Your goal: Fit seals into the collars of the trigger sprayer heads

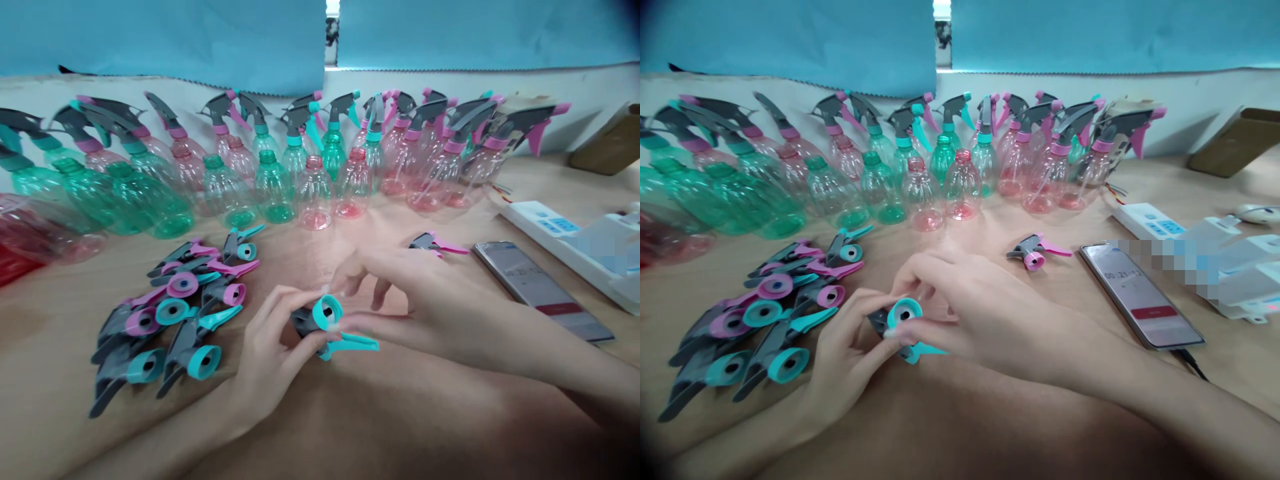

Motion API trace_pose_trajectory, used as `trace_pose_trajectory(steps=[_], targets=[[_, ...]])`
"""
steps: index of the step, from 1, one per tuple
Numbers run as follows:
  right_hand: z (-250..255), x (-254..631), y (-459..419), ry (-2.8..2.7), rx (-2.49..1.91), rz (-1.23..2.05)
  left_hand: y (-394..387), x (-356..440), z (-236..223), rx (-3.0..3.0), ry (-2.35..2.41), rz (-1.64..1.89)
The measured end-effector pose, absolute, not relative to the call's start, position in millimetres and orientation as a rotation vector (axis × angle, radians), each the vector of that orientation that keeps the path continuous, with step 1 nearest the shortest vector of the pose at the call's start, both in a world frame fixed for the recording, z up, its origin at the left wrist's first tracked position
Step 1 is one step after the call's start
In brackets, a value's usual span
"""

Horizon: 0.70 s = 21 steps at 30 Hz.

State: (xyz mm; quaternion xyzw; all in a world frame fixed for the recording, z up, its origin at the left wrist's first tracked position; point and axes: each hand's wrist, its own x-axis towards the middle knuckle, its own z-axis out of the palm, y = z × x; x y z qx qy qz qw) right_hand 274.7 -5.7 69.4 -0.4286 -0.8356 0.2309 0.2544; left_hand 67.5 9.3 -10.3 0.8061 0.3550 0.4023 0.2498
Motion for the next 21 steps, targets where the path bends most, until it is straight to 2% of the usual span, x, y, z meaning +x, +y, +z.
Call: trace_pose_trajectory(steps=[7, 12, 21], targets=[[56.7, 262.5, -7.2, -2.305, -1.121, 0.659, 9.0, 67.3, -20.6, 2.072, 0.856, 1.263], [61.5, 263.7, -8.6, -2.324, -1.152, 0.531, 10.2, 66.3, -21.5, 2.098, 0.860, 1.232], [73.5, 348.3, -13.0, -2.415, -1.504, -0.134, 9.0, 70.2, -15.6, 2.142, 1.091, 1.124]])
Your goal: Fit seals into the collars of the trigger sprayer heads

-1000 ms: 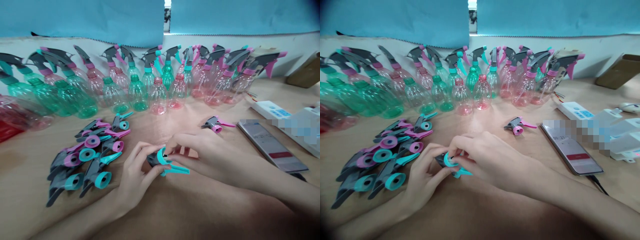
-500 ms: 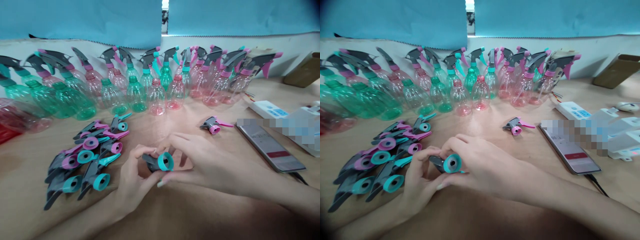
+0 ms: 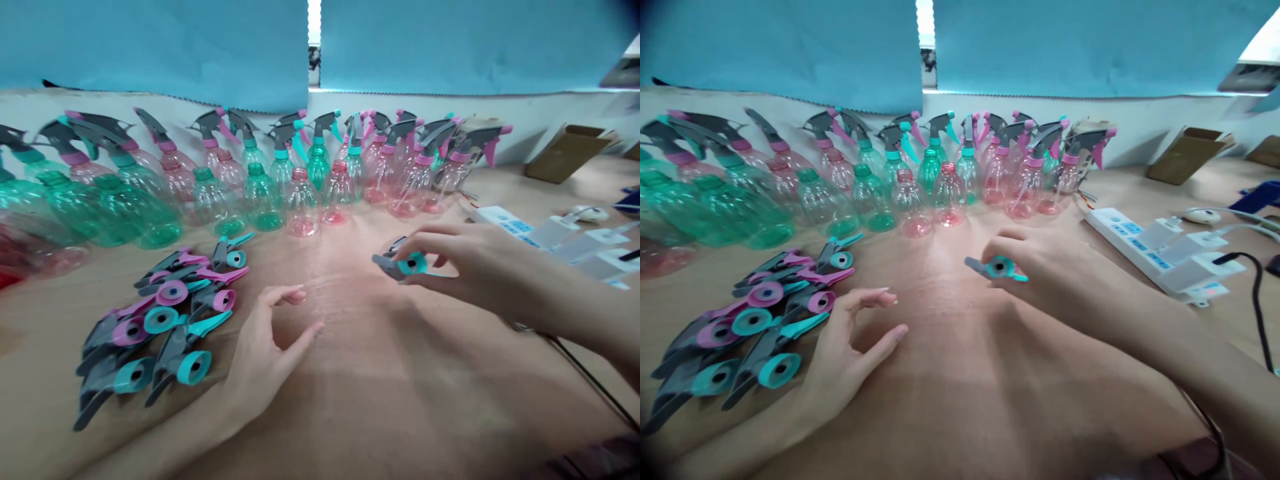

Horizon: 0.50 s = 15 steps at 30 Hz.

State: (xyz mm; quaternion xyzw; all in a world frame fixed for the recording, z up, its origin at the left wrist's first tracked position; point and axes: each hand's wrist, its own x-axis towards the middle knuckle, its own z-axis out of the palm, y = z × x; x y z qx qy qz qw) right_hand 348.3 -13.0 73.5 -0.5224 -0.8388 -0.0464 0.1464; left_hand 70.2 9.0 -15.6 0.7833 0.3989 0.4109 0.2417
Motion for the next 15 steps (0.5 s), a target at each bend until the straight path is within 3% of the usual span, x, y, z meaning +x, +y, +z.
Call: trace_pose_trajectory(steps=[5, 15], targets=[[51.3, 378.3, -20.4, -2.551, -1.640, -0.331, 7.8, 71.2, -11.5, 2.254, 1.108, 1.054], [4.0, 364.7, -41.9, -2.516, -1.644, -0.307, -4.4, 68.5, -5.7, 2.479, 0.925, 1.011]])
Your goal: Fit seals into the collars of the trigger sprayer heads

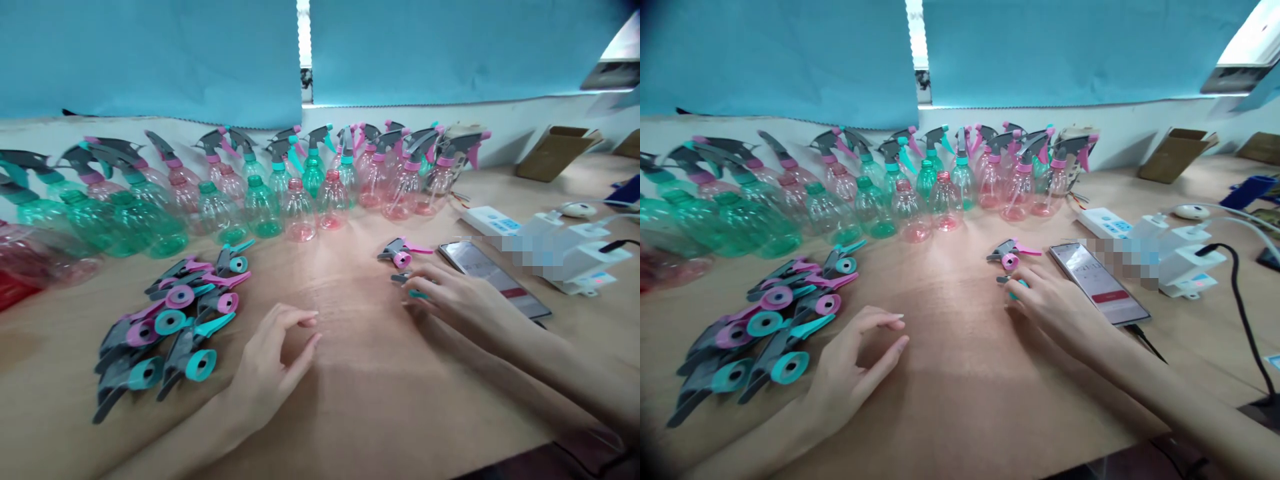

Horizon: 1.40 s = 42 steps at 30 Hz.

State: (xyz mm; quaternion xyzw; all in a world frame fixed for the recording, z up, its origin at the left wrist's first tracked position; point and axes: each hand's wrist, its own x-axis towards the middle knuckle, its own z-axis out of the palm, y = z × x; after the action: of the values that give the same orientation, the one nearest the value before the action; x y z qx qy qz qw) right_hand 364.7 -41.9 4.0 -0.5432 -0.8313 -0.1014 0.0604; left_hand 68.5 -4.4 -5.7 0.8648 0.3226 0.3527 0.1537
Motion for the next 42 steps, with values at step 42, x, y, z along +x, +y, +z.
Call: trace_pose_trajectory(steps=[42], targets=[[-6.6, 356.5, -35.6, -2.203, -1.910, -0.204, 23.4, 9.9, 37.5, 2.629, 1.053, 0.775]])
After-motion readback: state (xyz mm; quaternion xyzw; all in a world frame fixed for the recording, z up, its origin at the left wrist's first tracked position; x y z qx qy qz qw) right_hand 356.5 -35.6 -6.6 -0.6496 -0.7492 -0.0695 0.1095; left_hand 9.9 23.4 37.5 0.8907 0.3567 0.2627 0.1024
